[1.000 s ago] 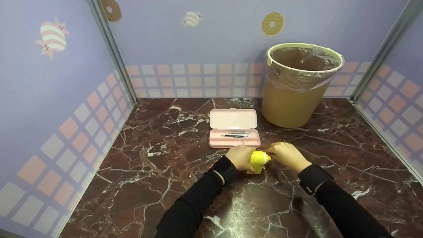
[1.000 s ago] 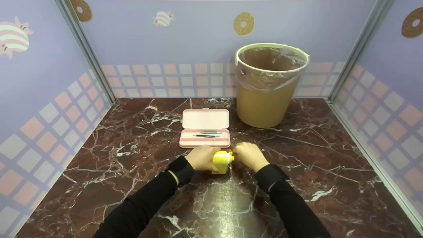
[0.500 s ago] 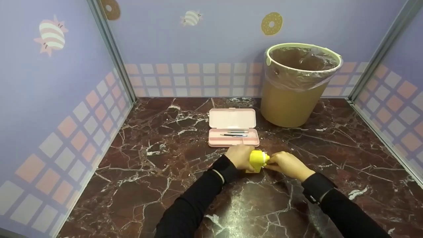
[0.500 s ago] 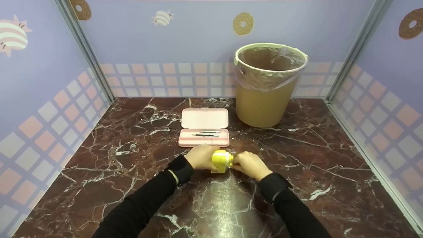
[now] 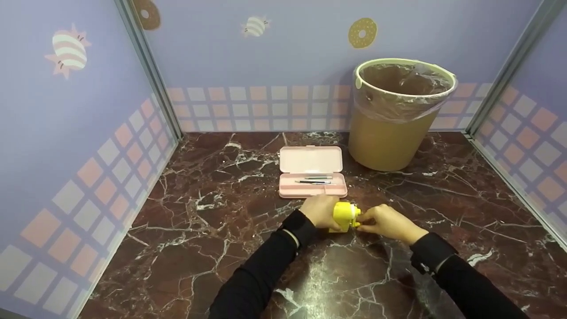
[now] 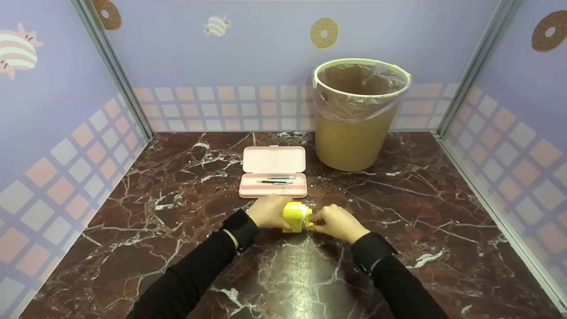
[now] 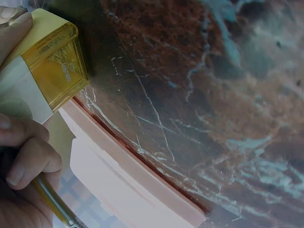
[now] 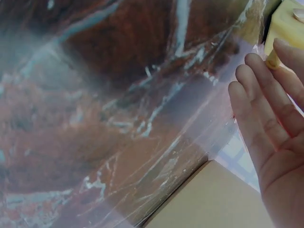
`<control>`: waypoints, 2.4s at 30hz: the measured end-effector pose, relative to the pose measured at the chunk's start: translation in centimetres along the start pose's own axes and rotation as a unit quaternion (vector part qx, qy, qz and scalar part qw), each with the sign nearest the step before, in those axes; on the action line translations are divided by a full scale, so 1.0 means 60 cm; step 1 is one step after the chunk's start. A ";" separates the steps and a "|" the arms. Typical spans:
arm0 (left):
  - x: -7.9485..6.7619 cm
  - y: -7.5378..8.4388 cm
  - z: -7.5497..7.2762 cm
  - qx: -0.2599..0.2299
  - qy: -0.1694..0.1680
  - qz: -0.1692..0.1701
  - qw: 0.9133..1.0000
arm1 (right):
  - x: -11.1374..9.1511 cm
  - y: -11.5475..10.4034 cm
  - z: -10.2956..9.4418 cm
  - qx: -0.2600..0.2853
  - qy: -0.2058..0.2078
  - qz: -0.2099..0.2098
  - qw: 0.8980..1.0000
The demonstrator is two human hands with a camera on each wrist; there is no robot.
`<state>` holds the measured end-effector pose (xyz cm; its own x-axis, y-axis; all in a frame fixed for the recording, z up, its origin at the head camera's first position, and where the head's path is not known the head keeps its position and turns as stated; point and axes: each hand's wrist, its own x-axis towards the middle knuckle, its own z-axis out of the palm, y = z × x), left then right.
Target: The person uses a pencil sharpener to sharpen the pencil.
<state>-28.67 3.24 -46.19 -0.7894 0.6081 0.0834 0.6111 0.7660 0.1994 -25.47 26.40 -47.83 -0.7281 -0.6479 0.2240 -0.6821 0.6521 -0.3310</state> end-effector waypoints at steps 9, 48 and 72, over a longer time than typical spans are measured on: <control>0.000 0.003 -0.005 -0.007 0.003 0.001 1.000 | 0.013 -0.008 -0.027 0.012 -0.010 0.061 0.998; -0.026 -0.033 -0.024 -0.110 -0.006 0.010 0.994 | 0.083 -0.063 -0.054 -0.075 -0.019 -0.010 0.997; -0.096 -0.110 -0.017 -0.128 0.176 0.052 0.975 | 0.081 -0.064 -0.057 -0.090 -0.035 0.001 0.995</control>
<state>-28.19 -5.53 -46.97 -0.7226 0.5357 0.4369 0.6899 0.5993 0.4061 -26.65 22.10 -42.34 -0.7272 -0.6682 0.1569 -0.6864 0.7094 -0.1603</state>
